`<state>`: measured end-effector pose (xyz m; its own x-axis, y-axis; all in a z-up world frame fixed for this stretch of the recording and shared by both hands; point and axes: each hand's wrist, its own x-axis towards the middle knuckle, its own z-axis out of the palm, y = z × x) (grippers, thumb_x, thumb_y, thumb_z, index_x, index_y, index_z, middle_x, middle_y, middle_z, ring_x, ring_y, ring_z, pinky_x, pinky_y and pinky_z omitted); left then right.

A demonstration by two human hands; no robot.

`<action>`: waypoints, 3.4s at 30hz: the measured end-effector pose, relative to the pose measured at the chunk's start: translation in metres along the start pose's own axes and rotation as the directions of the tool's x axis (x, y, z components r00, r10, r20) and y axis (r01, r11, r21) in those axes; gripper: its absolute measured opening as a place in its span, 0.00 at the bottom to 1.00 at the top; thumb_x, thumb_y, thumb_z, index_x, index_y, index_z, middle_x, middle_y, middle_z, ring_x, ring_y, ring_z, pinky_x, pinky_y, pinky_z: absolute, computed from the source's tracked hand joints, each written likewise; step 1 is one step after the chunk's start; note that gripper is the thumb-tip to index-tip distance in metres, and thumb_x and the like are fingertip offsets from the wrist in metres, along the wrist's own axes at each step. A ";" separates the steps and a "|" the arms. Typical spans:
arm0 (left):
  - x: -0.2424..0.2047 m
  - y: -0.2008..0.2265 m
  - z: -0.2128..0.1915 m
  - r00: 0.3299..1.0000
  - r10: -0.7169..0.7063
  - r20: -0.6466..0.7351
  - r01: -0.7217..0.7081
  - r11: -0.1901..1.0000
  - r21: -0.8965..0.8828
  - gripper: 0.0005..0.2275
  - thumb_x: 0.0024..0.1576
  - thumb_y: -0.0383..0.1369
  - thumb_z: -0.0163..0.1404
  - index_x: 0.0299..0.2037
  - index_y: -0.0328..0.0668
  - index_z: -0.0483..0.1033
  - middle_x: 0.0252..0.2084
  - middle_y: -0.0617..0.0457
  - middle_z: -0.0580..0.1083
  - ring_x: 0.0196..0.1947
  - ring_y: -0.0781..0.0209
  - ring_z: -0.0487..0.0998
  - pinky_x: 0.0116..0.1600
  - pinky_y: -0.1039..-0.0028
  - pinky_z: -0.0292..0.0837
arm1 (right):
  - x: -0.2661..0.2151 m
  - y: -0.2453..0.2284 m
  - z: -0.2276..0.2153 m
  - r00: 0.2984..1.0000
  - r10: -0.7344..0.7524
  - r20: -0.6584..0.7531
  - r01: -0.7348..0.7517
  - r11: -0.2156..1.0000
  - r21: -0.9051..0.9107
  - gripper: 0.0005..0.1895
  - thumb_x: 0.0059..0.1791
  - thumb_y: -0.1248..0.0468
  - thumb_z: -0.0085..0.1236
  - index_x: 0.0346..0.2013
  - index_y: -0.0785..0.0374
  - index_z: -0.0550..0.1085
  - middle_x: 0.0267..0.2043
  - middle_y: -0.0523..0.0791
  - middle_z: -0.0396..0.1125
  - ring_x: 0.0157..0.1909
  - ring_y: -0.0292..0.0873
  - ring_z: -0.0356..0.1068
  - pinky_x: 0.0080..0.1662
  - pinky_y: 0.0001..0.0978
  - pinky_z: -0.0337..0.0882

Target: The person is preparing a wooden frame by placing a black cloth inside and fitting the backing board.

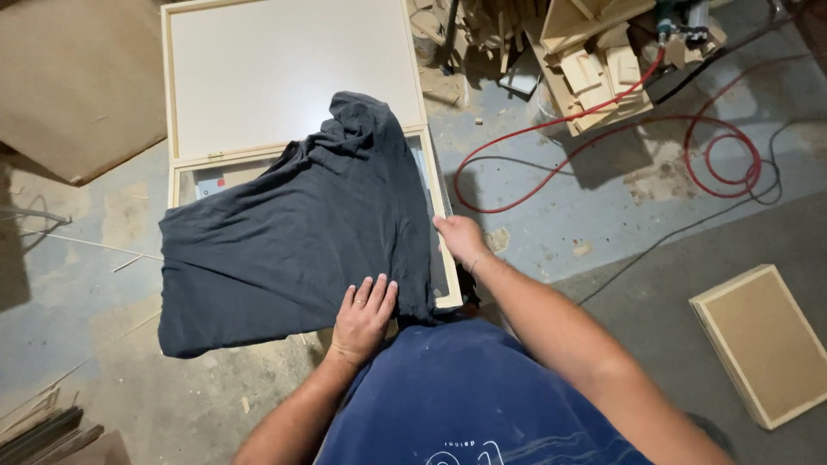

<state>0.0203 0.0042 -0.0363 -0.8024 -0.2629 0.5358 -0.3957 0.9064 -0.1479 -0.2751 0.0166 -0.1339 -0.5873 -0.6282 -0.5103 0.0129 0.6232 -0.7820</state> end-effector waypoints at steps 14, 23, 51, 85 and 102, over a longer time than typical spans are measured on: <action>-0.011 0.006 0.000 0.978 -0.075 0.197 0.092 0.992 -0.081 0.20 0.66 0.46 0.39 0.64 0.50 0.72 0.64 0.48 0.73 0.60 0.48 0.75 0.60 0.52 0.70 | 0.101 -0.113 0.001 0.990 0.099 0.098 -0.098 0.995 -0.012 0.17 0.51 0.52 0.49 0.29 0.61 0.76 0.23 0.47 0.71 0.28 0.46 0.78 0.26 0.37 0.71; -0.018 0.008 0.003 0.976 -0.096 0.196 0.113 0.991 -0.075 0.16 0.65 0.33 0.43 0.62 0.51 0.73 0.63 0.49 0.74 0.59 0.48 0.76 0.59 0.53 0.70 | 0.094 -0.034 0.012 0.994 -0.057 0.093 0.073 0.981 -0.181 0.21 0.54 0.46 0.48 0.26 0.57 0.72 0.25 0.45 0.73 0.28 0.42 0.73 0.33 0.38 0.66; -0.036 0.019 0.035 0.992 -0.055 0.116 0.069 0.990 -0.119 0.17 0.60 0.32 0.44 0.59 0.43 0.74 0.61 0.42 0.74 0.54 0.41 0.76 0.52 0.46 0.72 | -0.107 -0.026 -0.046 0.414 -0.710 0.570 0.797 -0.020 -0.603 0.36 0.46 0.52 0.65 0.68 0.48 0.66 0.71 0.50 0.59 0.68 0.52 0.61 0.65 0.50 0.59; 0.016 0.164 0.084 0.236 -0.971 -0.030 0.962 0.229 0.146 0.26 0.47 0.55 0.59 0.54 0.56 0.77 0.59 0.54 0.74 0.58 0.50 0.74 0.59 0.57 0.69 | 0.249 -0.137 -0.015 0.599 -0.779 0.187 0.727 0.431 -0.534 0.40 0.51 0.44 0.53 0.70 0.67 0.62 0.70 0.59 0.59 0.72 0.60 0.56 0.71 0.49 0.54; 0.101 0.146 0.052 0.138 -0.685 0.715 0.967 0.250 0.053 0.25 0.64 0.46 0.54 0.69 0.48 0.64 0.73 0.39 0.53 0.72 0.35 0.52 0.68 0.46 0.53 | 0.421 -0.242 0.008 0.978 0.120 0.168 -0.163 0.949 0.271 0.26 0.46 0.38 0.66 0.35 0.57 0.74 0.36 0.38 0.71 0.35 0.42 0.73 0.37 0.45 0.72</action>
<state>-0.1412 0.0933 -0.0470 -0.1592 -0.8940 -0.4187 -0.8984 -0.0447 0.4369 -0.5192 -0.4022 -0.1622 -0.4374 -0.6177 -0.6535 0.3274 0.5674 -0.7555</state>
